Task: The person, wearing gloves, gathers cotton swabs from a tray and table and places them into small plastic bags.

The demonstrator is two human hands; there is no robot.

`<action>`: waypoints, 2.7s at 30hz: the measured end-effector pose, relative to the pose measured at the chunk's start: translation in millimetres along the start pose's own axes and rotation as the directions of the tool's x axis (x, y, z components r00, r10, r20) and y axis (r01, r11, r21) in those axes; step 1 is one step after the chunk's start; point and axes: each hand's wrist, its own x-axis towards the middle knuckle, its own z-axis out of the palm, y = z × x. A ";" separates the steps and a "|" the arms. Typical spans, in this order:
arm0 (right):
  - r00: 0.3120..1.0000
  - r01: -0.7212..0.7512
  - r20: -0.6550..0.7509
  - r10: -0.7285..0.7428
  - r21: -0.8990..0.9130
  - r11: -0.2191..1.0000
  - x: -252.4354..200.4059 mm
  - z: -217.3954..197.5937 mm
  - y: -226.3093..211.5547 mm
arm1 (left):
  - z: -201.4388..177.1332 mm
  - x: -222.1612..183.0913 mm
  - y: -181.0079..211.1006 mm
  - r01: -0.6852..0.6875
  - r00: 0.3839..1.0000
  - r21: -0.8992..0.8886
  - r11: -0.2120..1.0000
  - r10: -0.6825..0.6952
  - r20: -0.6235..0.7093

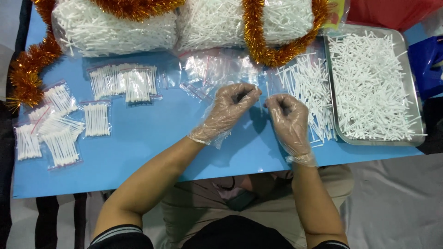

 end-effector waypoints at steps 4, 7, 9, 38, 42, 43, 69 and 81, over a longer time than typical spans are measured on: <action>0.998 -0.062 0.028 0.061 0.036 0.997 -3.6 5.1 -15.4 | 1.1 -0.5 -0.4 0.007 1.000 0.011 1.000 -0.007 0.025; 0.995 -0.086 0.046 0.084 0.049 0.995 -4.7 8.8 -15.6 | 2.0 -1.6 -1.1 0.006 1.000 0.014 1.000 -0.006 0.019; 0.989 -0.138 0.065 0.134 0.047 0.989 -6.0 9.0 -16.0 | 3.4 -1.6 -3.4 0.019 1.000 0.017 1.000 -0.019 0.017; 0.986 0.051 0.167 0.031 -0.464 0.884 -32.6 27.1 -35.8 | -55.8 26.3 19.9 -0.427 0.869 0.465 0.776 0.495 -0.028; 0.987 0.132 0.147 -0.062 -0.530 0.838 -36.2 35.5 -29.1 | -55.1 24.7 20.5 -0.433 0.849 0.562 0.705 0.528 -0.007; 0.987 0.130 0.149 -0.058 -0.530 0.838 -37.8 37.0 -30.0 | -54.7 24.4 18.2 -0.430 0.852 0.562 0.707 0.524 -0.009; 0.988 0.003 0.149 0.035 -0.251 0.968 -44.8 33.2 -31.4 | -53.3 24.5 11.5 -0.503 0.803 0.575 0.645 0.594 0.036; 0.942 0.293 0.036 -0.334 -0.575 0.764 -35.3 -16.3 22.7 | -44.9 27.5 -9.5 -0.588 0.744 0.587 0.556 0.657 0.122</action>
